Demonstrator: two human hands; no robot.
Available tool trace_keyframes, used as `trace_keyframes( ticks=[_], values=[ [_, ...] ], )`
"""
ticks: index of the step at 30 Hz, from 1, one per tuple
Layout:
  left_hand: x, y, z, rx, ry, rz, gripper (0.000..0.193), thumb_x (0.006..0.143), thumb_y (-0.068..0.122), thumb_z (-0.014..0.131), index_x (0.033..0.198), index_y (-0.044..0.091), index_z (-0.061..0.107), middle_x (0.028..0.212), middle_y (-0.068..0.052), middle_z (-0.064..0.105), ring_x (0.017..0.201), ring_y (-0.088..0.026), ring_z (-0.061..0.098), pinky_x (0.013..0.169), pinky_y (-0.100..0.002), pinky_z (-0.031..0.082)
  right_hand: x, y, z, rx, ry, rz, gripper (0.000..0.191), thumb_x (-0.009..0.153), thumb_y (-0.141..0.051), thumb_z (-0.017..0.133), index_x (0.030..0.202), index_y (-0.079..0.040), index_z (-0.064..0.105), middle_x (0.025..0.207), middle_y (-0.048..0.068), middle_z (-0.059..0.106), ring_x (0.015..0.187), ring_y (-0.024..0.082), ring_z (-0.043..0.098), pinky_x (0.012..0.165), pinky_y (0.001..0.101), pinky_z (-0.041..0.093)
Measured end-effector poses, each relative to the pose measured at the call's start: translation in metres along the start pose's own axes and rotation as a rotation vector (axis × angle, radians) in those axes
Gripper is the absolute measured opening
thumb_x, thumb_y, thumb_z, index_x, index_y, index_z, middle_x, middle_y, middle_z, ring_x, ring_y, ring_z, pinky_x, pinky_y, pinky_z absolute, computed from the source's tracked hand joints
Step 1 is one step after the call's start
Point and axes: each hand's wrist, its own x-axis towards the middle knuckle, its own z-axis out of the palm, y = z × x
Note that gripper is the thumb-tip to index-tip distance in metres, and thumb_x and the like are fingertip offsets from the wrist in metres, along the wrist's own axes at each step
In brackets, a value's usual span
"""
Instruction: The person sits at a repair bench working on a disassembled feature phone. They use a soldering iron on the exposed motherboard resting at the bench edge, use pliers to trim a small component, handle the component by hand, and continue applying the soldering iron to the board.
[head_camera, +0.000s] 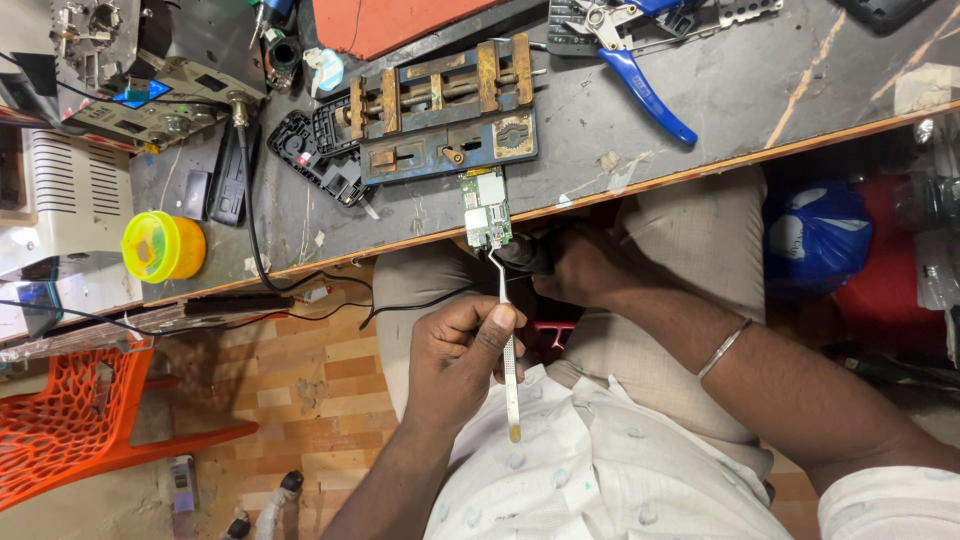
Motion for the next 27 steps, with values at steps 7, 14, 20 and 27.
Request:
trace_keyframes(
  ticks=[7,14,20,27],
  values=[
    [0.0005,-0.0003,-0.0009,-0.016,-0.005,-0.005,0.026,0.101,0.024,0.066,0.095,-0.001,0.072,0.071,-0.006,0.069,0.056,-0.01,0.067,0.048,-0.022,0.052,0.0034,0.0034,0.0052,0.021,0.035,-0.035,0.051,0.076,-0.043,0.077,0.114,-0.009,0.072,0.105,0.017,0.074,0.1,0.035,0.07,0.087,0.0479,0.055],
    [0.0005,-0.0004,-0.0009,-0.026,-0.005,-0.012,0.026,0.101,0.024,0.066,0.096,-0.001,0.072,0.071,-0.006,0.069,0.055,-0.01,0.067,0.049,-0.022,0.053,0.0026,0.0036,0.0037,0.024,0.045,-0.063,0.049,0.076,-0.041,0.076,0.114,-0.01,0.072,0.106,0.016,0.074,0.1,0.034,0.07,0.087,0.0471,0.054],
    [0.0003,-0.0007,-0.001,-0.012,-0.001,-0.005,0.027,0.101,0.025,0.067,0.096,-0.001,0.072,0.071,-0.006,0.069,0.056,-0.009,0.067,0.049,-0.022,0.053,0.0022,-0.0004,0.0007,0.017,0.054,-0.043,0.049,0.076,-0.041,0.077,0.113,-0.01,0.072,0.104,0.016,0.074,0.1,0.035,0.069,0.088,0.049,0.052],
    [0.0001,-0.0006,-0.0015,0.007,-0.017,0.046,0.028,0.102,0.026,0.066,0.096,-0.001,0.072,0.071,-0.006,0.069,0.057,-0.01,0.068,0.048,-0.022,0.053,0.0027,-0.0011,-0.0007,0.018,0.008,-0.026,0.046,0.08,-0.041,0.074,0.112,-0.008,0.072,0.103,0.017,0.074,0.098,0.033,0.071,0.088,0.0463,0.054]
  ],
)
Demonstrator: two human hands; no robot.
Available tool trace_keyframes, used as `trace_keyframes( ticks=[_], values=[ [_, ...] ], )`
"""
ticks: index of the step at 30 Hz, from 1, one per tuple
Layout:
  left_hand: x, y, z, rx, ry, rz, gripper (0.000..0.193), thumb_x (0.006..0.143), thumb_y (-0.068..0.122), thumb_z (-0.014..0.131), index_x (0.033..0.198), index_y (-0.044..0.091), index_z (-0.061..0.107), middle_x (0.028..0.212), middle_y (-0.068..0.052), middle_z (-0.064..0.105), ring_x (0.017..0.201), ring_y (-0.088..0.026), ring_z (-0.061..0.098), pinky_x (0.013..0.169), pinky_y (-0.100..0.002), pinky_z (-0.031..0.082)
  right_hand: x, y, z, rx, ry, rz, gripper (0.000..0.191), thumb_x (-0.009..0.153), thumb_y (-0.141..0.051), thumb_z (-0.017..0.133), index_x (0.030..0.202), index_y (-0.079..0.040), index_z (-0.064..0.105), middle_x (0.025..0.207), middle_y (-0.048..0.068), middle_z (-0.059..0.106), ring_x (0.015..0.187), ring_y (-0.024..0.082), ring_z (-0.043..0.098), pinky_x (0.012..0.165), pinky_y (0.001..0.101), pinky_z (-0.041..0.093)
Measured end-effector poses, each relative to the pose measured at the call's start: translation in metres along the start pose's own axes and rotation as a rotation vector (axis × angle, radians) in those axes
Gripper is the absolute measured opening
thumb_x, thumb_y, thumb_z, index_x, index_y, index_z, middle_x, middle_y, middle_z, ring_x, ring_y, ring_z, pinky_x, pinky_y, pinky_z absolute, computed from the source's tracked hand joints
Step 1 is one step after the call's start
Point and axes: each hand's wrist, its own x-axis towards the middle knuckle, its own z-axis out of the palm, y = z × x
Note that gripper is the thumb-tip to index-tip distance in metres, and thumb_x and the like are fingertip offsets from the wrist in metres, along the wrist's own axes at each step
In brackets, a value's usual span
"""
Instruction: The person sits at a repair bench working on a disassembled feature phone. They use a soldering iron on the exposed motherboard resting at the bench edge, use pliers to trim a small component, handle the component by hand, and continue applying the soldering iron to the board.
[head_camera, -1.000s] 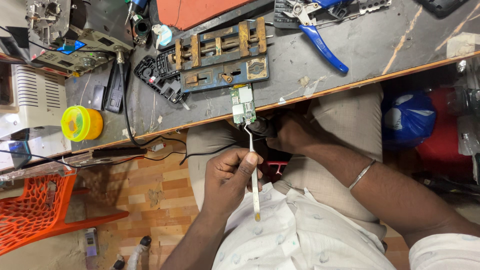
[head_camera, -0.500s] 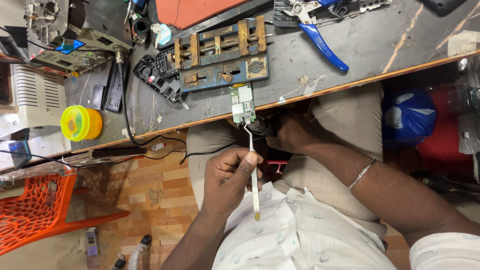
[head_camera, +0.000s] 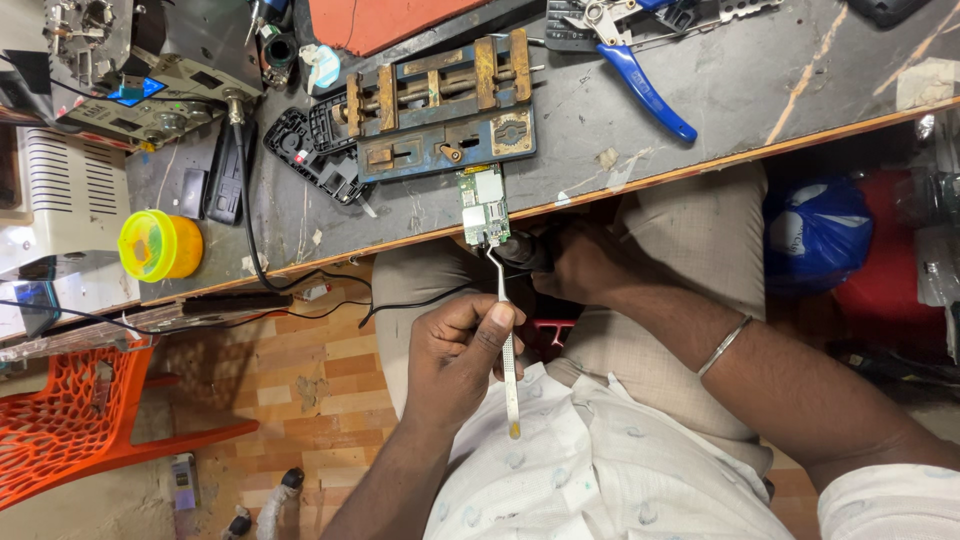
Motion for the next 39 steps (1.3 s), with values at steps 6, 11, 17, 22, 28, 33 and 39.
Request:
trace_keyframes(
  ticks=[6,11,17,22,28,33,39],
  values=[
    [-0.002,-0.0005,0.0,-0.025,0.02,-0.035,0.028,0.1,0.026,0.067,0.096,-0.001,0.072,0.071,-0.006,0.069,0.056,-0.01,0.067,0.049,-0.022,0.053,0.0005,0.0006,0.0024,0.024,0.072,-0.053,0.047,0.075,-0.038,0.076,0.11,-0.007,0.073,0.101,0.019,0.074,0.095,0.036,0.071,0.084,0.0479,0.055],
    [-0.0028,-0.0015,0.0001,-0.024,0.026,-0.042,0.028,0.101,0.026,0.067,0.096,-0.001,0.072,0.071,-0.006,0.069,0.056,-0.01,0.067,0.049,-0.022,0.052,0.0003,-0.0002,0.0029,0.043,0.046,-0.063,0.047,0.078,-0.041,0.075,0.112,-0.009,0.073,0.105,0.018,0.075,0.098,0.035,0.071,0.087,0.0451,0.056],
    [-0.0034,-0.0018,0.0002,-0.013,0.025,-0.018,0.029,0.101,0.026,0.067,0.096,-0.001,0.072,0.071,-0.006,0.069,0.056,-0.01,0.067,0.049,-0.022,0.052,-0.0006,-0.0032,0.0007,-0.041,-0.003,0.043,0.051,0.075,-0.045,0.077,0.114,-0.012,0.073,0.107,0.015,0.074,0.104,0.035,0.068,0.091,0.0523,0.051],
    [-0.0031,-0.0012,-0.0001,-0.015,0.03,-0.027,0.028,0.1,0.026,0.067,0.097,-0.001,0.072,0.071,-0.006,0.069,0.056,-0.01,0.067,0.049,-0.022,0.053,-0.0007,-0.0038,-0.0004,-0.046,0.002,0.021,0.05,0.076,-0.044,0.078,0.114,-0.012,0.073,0.107,0.016,0.074,0.104,0.036,0.069,0.091,0.0519,0.051],
    [-0.0027,-0.0006,0.0006,-0.001,0.027,-0.025,0.028,0.1,0.026,0.066,0.096,-0.002,0.073,0.07,-0.007,0.069,0.056,-0.01,0.068,0.049,-0.023,0.055,-0.0004,-0.0022,0.0002,0.017,0.032,-0.012,0.048,0.075,-0.04,0.077,0.111,-0.009,0.073,0.105,0.017,0.074,0.098,0.035,0.07,0.087,0.0475,0.055],
    [-0.0023,0.0,0.0008,-0.02,0.023,-0.047,0.028,0.1,0.025,0.067,0.096,-0.001,0.072,0.071,-0.006,0.069,0.056,-0.01,0.067,0.049,-0.023,0.055,0.0001,-0.002,0.0003,0.019,0.024,0.005,0.046,0.076,-0.04,0.076,0.111,-0.009,0.074,0.103,0.017,0.075,0.097,0.035,0.071,0.087,0.0473,0.055],
    [-0.0009,-0.0001,0.0013,-0.017,0.021,-0.045,0.027,0.101,0.025,0.067,0.096,-0.001,0.072,0.071,-0.006,0.069,0.056,-0.01,0.067,0.049,-0.022,0.054,0.0001,-0.0033,-0.0016,-0.036,-0.001,0.017,0.048,0.077,-0.043,0.076,0.113,-0.011,0.073,0.104,0.016,0.075,0.099,0.034,0.071,0.088,0.0478,0.054]
  ],
)
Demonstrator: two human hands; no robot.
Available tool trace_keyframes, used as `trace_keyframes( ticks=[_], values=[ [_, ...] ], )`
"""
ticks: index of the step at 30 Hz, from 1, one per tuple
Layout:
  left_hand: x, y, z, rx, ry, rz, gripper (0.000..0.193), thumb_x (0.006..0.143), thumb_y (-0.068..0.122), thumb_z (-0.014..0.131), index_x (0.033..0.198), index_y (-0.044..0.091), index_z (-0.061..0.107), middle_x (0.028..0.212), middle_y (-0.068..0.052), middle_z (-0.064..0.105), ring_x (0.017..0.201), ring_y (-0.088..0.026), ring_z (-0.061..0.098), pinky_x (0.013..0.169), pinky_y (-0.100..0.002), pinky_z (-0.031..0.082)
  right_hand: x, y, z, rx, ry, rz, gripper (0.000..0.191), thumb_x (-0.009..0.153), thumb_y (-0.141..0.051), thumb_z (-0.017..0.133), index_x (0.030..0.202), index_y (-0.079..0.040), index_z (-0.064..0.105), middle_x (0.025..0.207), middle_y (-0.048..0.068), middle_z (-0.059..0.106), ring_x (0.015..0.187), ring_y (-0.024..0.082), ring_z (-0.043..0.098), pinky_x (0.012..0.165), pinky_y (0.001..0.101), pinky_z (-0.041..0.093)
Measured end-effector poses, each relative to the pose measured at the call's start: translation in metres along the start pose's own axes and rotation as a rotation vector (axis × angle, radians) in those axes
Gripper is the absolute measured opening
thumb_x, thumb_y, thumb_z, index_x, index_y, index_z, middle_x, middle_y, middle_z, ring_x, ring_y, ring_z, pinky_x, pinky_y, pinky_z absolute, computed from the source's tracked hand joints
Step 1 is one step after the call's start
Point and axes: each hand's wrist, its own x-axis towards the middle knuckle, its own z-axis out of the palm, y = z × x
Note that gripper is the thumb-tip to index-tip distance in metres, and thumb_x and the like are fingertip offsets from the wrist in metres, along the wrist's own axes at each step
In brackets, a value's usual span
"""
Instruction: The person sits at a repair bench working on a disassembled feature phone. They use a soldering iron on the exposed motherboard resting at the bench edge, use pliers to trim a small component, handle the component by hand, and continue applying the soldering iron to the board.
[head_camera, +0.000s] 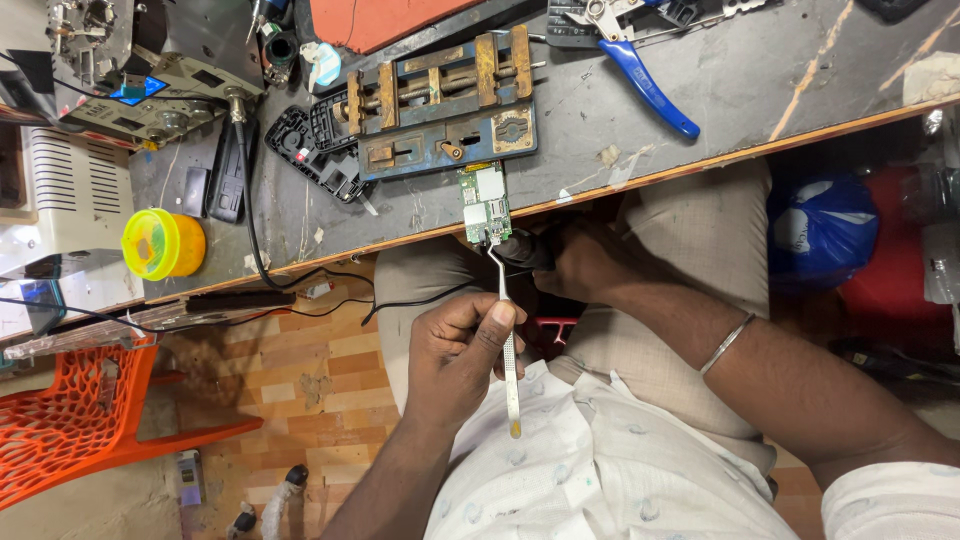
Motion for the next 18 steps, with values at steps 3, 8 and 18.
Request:
trace_keyframes(
  ticks=[3,8,18],
  values=[
    [0.0004,0.0001,0.0004,0.003,-0.003,0.01,0.027,0.101,0.025,0.067,0.097,-0.001,0.072,0.071,-0.006,0.069,0.056,-0.01,0.067,0.049,-0.022,0.053,-0.0014,-0.0003,-0.003,-0.004,-0.002,0.0,0.047,0.077,-0.043,0.076,0.112,-0.011,0.074,0.105,0.016,0.074,0.1,0.034,0.07,0.088,0.0487,0.053],
    [0.0011,0.0004,0.0006,-0.004,-0.001,-0.002,0.027,0.101,0.024,0.067,0.096,-0.001,0.072,0.071,-0.006,0.068,0.056,-0.01,0.067,0.049,-0.022,0.053,-0.0031,0.0011,-0.0051,0.051,-0.004,-0.004,0.046,0.077,-0.041,0.075,0.112,-0.011,0.074,0.104,0.016,0.075,0.099,0.034,0.071,0.087,0.0467,0.055],
    [0.0001,-0.0026,-0.0003,-0.005,0.005,-0.004,0.026,0.1,0.025,0.067,0.096,-0.001,0.073,0.071,-0.006,0.069,0.056,-0.01,0.067,0.049,-0.023,0.054,-0.0011,0.0028,0.0025,0.089,0.03,-0.03,0.047,0.077,-0.042,0.076,0.109,-0.007,0.074,0.103,0.018,0.075,0.097,0.035,0.071,0.086,0.0447,0.056]
  ],
)
